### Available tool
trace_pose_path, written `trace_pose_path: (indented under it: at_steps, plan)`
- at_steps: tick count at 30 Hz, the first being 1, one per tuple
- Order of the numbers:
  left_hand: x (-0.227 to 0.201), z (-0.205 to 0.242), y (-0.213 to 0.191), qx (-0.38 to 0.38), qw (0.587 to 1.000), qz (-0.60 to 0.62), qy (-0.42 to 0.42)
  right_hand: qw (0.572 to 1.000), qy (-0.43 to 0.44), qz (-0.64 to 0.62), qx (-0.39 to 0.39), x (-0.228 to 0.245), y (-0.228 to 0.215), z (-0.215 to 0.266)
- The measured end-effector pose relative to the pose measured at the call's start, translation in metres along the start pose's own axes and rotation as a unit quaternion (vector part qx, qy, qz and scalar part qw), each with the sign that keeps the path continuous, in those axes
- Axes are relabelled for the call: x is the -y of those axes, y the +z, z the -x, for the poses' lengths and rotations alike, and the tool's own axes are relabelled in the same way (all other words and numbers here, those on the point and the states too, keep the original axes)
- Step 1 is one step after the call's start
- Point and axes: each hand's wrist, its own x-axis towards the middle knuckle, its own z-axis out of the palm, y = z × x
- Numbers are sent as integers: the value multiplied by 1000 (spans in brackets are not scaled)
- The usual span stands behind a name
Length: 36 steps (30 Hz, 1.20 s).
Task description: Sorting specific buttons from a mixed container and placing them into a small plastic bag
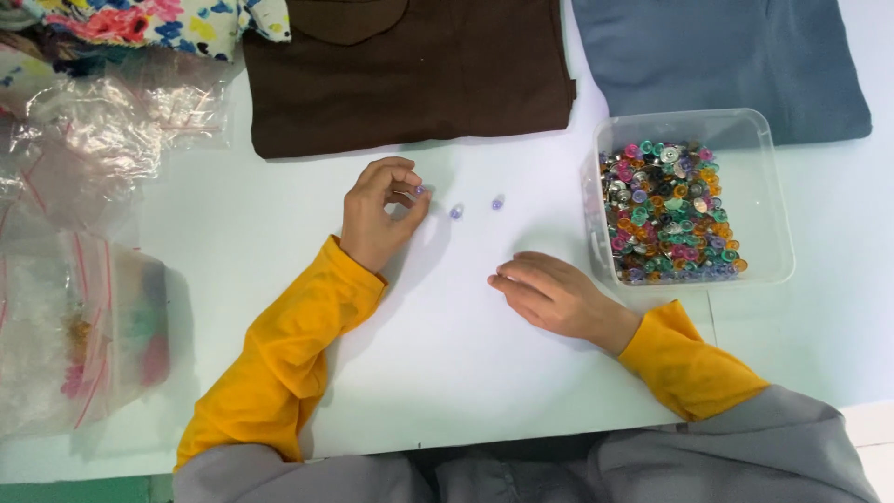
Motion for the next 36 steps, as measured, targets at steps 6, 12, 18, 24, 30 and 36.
trace_pose_path:
  at_steps: [6, 12, 18, 24, 30, 36]
  plan:
    - [22, 1, -21, 23, 997, -68, -10, 991, 118, 55, 21, -27, 40, -15]
    - [24, 5, -22, 70, 986, -153, 14, 983, 161, 86, 34, -32, 68, -41]
    - [44, 13, -33, 91, 941, -319, 62, 984, 150, 93, 37, -27, 89, -62]
    - [46, 26, -53, 93, 947, -305, 39, 983, 147, 84, 73, -28, 97, -70]
    - [47, 37, -68, 89, 947, -307, 26, 983, 141, 82, 86, -26, 106, -73]
    - [45, 40, -74, 91, 952, -291, 18, 983, 146, 60, 98, -22, 111, -80]
